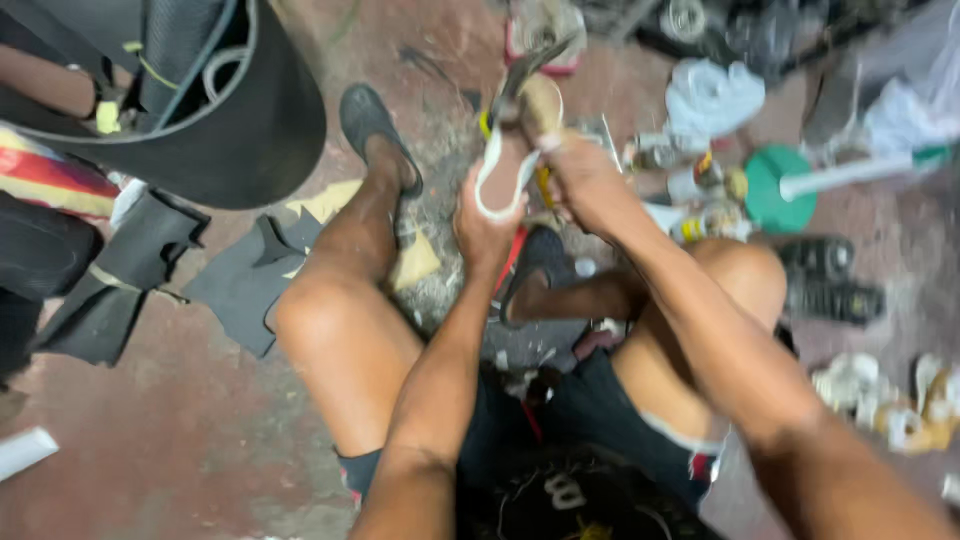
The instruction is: The person applies adhesive to a shoe sole using a brush and a bottle, secures the sole with a hammer, and trims excess material using a knife.
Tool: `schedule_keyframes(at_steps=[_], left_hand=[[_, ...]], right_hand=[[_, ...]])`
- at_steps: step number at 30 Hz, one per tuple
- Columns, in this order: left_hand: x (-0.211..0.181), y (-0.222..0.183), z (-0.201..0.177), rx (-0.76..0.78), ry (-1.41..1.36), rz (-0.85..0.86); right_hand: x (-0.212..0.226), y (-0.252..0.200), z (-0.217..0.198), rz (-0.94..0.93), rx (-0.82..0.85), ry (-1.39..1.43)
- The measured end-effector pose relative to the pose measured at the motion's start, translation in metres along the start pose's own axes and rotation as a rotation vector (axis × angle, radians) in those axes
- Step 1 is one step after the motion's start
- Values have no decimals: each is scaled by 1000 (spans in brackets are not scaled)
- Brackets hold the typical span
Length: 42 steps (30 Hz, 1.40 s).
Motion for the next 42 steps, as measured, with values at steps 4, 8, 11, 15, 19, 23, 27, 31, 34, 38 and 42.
schedule_keyframes(at_steps=[4, 8, 11, 15, 19, 23, 27, 31, 34, 38, 42], left_hand=[[26, 2, -18, 17, 84, -102], [15, 27, -24, 0, 101, -117], [16, 23, -20, 18, 100, -114], [8, 22, -21, 29, 102, -57], [19, 16, -30, 16, 55, -122], [19, 21, -20, 42, 85, -97], [31, 19, -25, 12, 7, -189], [26, 28, -20, -13, 56, -141], [17, 16, -24, 38, 29, -199], [14, 21, -22, 32, 13, -131], [6, 27, -26, -16, 0, -108]], right_hand=[[42, -43, 11, -616, -286, 233], [30, -7, 14, -335, -300, -389], [13, -27, 5, -268, -200, 216], [35, -67, 58, -1008, -286, -521], [-34, -42, 9, -10, -151, 220], [-20, -55, 44, -410, -157, -101], [-17, -51, 21, -91, -28, -50], [28, -61, 40, -310, -121, 302], [47, -50, 46, -156, -33, -193], [31, -57, 45, -68, -82, -300], [27, -59, 73, -628, -65, -577]])
Point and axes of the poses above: each hand's wrist, its own y-axis towards the middle knuckle, its own z-axis out of the palm, x = y × z, the point moved 8 cm from there along y, towards the middle knuckle, and after that the axes turned 5 degrees about -x, right-handed, at the moved point
